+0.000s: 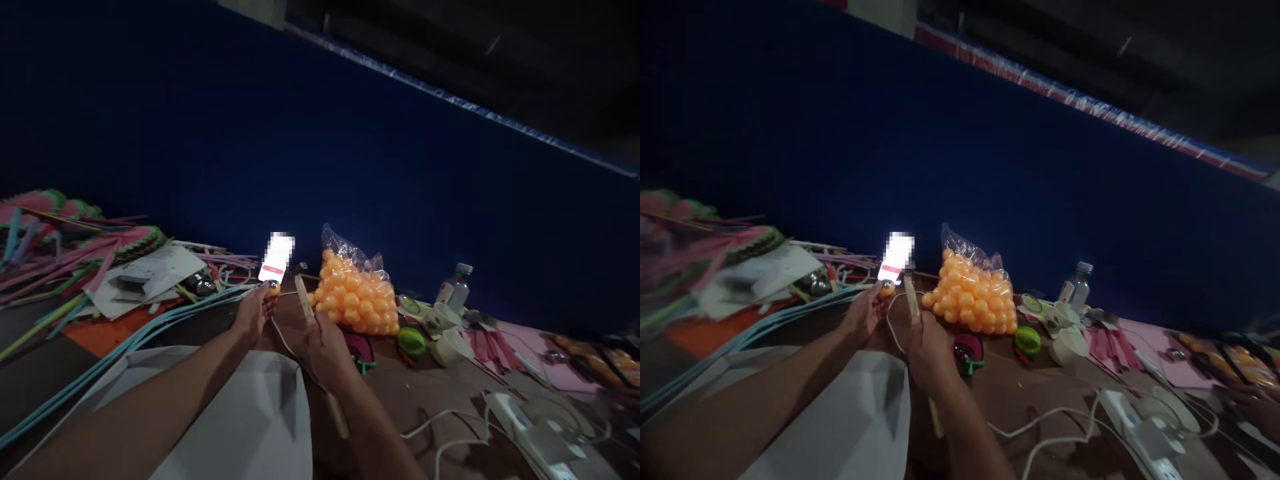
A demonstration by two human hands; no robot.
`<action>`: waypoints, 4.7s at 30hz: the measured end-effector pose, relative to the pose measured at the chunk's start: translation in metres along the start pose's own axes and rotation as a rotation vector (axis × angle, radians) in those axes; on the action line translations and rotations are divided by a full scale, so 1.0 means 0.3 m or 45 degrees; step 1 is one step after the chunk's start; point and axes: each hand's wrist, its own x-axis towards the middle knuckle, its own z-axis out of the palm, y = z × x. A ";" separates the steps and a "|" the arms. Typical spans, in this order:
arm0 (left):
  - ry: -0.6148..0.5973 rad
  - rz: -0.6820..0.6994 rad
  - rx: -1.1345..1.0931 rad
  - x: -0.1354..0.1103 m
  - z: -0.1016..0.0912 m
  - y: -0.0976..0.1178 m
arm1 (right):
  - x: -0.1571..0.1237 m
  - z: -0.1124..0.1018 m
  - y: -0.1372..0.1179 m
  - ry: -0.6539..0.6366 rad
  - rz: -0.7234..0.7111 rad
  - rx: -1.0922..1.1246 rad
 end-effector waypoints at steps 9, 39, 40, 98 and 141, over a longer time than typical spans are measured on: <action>-0.017 0.009 0.021 -0.010 0.007 0.004 | -0.014 0.018 0.006 0.010 -0.011 -0.108; -0.043 0.043 0.011 0.005 0.001 -0.008 | -0.020 0.061 0.051 0.134 -0.410 -0.184; -0.031 0.038 0.011 0.003 0.003 -0.006 | -0.020 0.062 0.049 0.113 -0.398 -0.215; 0.075 0.039 0.029 -0.016 0.018 0.012 | -0.022 0.072 0.030 -0.078 -0.220 -0.310; 0.108 0.055 0.049 -0.020 0.019 0.015 | -0.027 0.077 0.022 -0.063 -0.220 -0.332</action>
